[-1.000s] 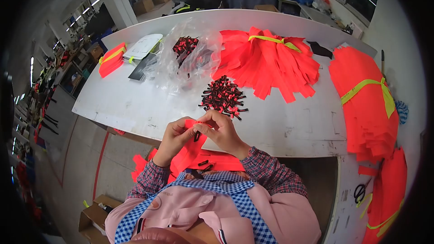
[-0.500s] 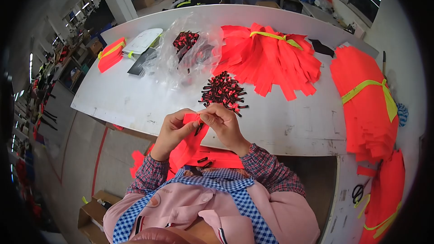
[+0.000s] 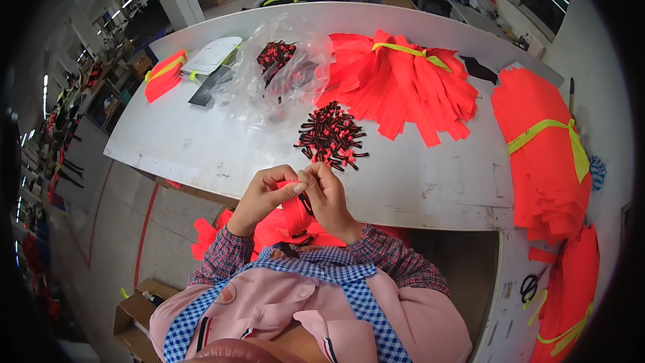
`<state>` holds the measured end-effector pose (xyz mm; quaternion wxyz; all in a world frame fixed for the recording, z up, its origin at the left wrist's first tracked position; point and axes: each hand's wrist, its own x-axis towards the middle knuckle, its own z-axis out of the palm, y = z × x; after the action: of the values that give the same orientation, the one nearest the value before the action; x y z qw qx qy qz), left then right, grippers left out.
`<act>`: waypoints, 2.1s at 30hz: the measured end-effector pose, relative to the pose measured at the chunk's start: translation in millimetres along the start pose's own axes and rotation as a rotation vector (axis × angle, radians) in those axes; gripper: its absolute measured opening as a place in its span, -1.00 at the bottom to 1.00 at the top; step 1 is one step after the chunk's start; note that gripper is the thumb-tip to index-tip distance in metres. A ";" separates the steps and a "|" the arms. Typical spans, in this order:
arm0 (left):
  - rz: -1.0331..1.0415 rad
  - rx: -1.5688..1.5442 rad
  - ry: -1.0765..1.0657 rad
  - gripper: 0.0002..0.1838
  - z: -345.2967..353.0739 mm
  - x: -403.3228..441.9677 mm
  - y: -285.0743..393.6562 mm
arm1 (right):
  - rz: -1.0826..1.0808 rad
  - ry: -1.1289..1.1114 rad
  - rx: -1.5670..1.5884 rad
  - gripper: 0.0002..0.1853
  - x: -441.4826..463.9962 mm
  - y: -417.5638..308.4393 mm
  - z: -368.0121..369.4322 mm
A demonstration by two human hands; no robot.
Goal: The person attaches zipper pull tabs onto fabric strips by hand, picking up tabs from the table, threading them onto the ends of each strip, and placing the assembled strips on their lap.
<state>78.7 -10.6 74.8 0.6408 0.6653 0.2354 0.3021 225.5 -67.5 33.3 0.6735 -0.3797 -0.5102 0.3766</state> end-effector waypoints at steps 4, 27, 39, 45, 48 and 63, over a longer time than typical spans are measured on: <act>0.093 0.003 0.127 -0.81 5.8 -2.3 6.2 | 0.000 0.014 0.042 -0.81 12.8 -13.1 0.2; 0.286 0.088 0.352 -0.91 10.4 4.0 43.5 | 0.048 -0.255 -0.031 -0.71 -16.5 13.7 27.4; 0.277 0.125 0.351 -0.88 11.1 -4.1 50.9 | 0.074 -0.328 0.040 -0.77 -2.8 -5.8 31.8; 0.182 0.112 0.270 -0.85 3.7 2.9 49.5 | 0.029 -0.269 0.014 -0.74 3.2 1.4 28.7; 0.190 0.137 0.259 -0.78 -3.2 8.2 40.2 | -0.023 -0.161 0.041 -0.70 8.5 -3.4 24.7; -0.053 -0.006 -0.109 -0.78 -14.7 -7.5 26.4 | 0.014 0.019 0.092 -0.78 6.0 -23.3 4.6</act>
<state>61.1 -7.2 100.2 0.6624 0.6724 0.2168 0.2492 225.0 -71.5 57.5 0.6922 -0.3557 -0.4833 0.4009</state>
